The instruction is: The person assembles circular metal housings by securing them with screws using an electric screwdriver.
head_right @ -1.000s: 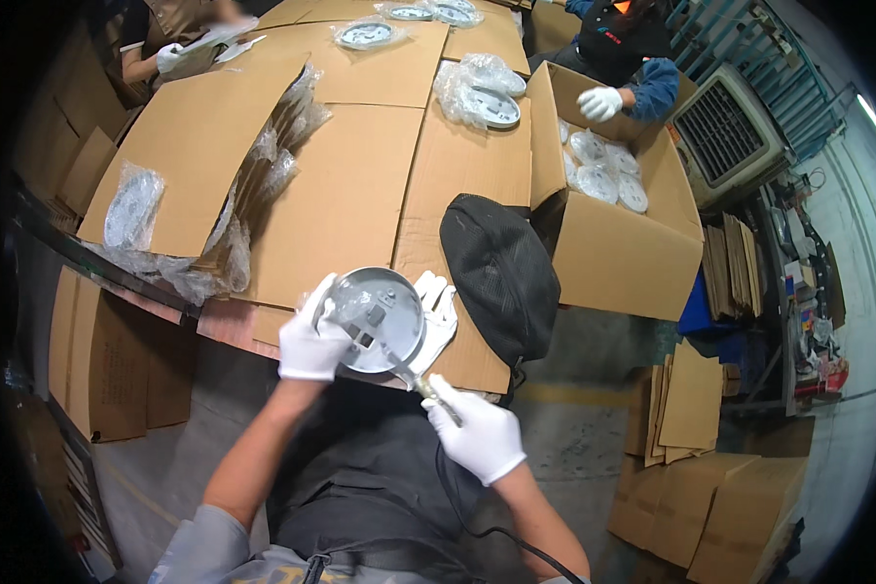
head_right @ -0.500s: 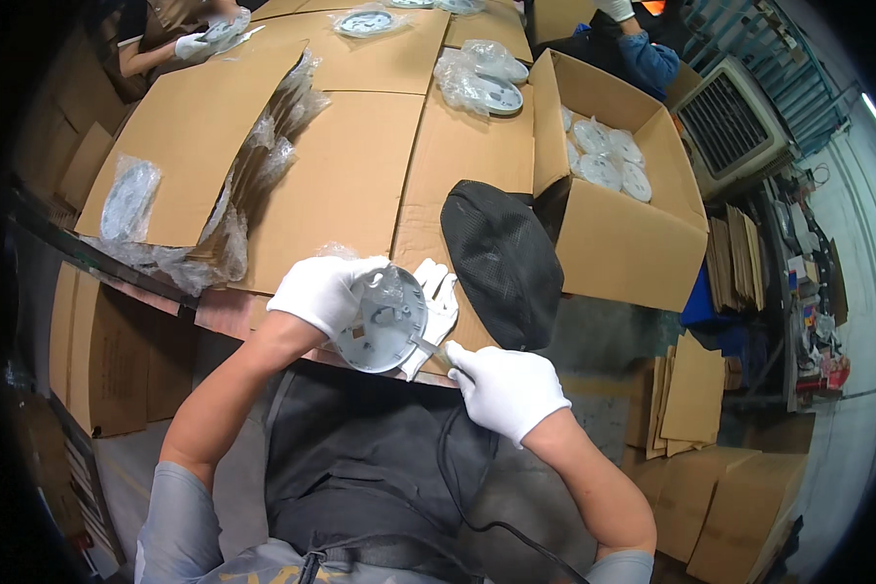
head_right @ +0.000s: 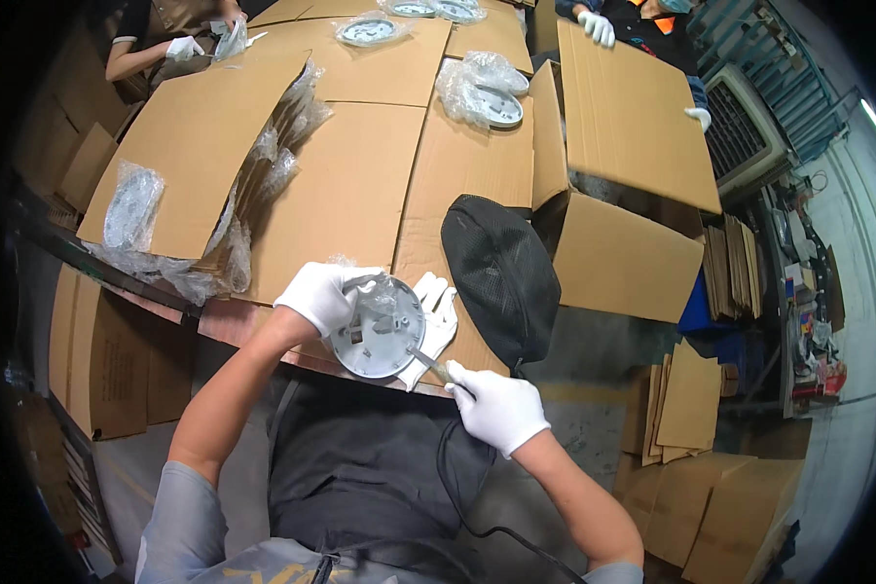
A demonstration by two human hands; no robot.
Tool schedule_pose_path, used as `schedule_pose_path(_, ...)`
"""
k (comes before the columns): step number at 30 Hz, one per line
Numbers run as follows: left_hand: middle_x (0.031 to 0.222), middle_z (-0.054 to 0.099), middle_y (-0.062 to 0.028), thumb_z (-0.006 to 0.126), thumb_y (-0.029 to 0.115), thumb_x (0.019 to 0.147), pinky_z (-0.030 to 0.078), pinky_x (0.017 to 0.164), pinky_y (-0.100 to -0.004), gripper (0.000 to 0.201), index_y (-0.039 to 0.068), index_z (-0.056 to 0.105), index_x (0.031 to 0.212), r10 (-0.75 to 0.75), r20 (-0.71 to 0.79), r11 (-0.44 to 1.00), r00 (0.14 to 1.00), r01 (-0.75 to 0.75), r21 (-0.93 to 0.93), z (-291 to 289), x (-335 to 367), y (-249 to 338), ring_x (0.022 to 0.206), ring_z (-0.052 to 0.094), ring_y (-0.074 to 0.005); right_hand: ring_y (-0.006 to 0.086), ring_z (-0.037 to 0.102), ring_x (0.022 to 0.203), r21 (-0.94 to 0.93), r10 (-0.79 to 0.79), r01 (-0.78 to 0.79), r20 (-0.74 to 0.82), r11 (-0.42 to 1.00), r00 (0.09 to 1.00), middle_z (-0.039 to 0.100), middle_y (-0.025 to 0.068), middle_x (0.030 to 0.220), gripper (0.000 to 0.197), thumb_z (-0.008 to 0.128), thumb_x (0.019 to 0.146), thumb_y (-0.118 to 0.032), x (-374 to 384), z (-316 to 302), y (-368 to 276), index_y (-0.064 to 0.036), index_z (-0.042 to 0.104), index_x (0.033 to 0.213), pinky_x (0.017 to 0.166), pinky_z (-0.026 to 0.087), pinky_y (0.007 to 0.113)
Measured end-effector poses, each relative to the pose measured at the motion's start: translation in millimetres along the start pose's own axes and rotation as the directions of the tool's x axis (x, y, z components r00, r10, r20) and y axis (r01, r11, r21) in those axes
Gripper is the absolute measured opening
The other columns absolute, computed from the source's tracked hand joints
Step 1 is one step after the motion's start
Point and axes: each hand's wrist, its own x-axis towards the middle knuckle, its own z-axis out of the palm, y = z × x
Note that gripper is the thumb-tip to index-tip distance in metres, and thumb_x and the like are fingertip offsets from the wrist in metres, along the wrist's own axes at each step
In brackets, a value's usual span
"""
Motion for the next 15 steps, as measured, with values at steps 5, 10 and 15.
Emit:
schedule_pose_path(5,0.095,0.07,-0.0191,0.058,0.007,0.085,0.054,0.075,-0.0366,0.035,0.014,0.07,0.117,-0.064,0.011,0.998,0.998,0.064,-0.006,2,-1,-7,0.082,0.068,-0.034,0.0237,0.067,0.065,0.073,0.01,-0.001,-0.13,0.997,0.992,0.067,0.0032,0.075,0.029,0.065,0.09,-0.03,-7,19,5,-0.0228,0.069,0.118,0.058,0.054,0.036)
schedule_pose_path(10,0.094,0.07,-0.0192,0.058,0.004,0.085,0.054,0.075,-0.0352,0.034,0.012,0.071,0.116,-0.063,-0.021,0.998,0.998,0.062,-0.022,-2,-2,1,0.081,0.069,-0.0324,0.0247,0.068,0.067,0.196,0.065,-0.032,-0.165,0.98,0.984,0.069,0.006,0.078,0.028,0.067,0.09,-0.03,-8,23,10,-0.0207,0.072,0.115,0.061,0.055,0.035)
schedule_pose_path(15,0.091,0.07,-0.0179,0.059,0.005,0.084,0.054,0.075,-0.0393,0.035,0.015,0.071,0.115,0.018,0.002,0.993,1.0,-0.018,0.116,-8,-3,13,0.082,0.067,-0.036,0.0272,0.069,0.069,0.051,-0.04,0.042,-0.045,0.998,0.998,0.07,0.0096,0.079,0.026,0.065,0.09,-0.032,4,-23,-3,-0.0195,0.072,0.112,0.06,0.055,0.037)
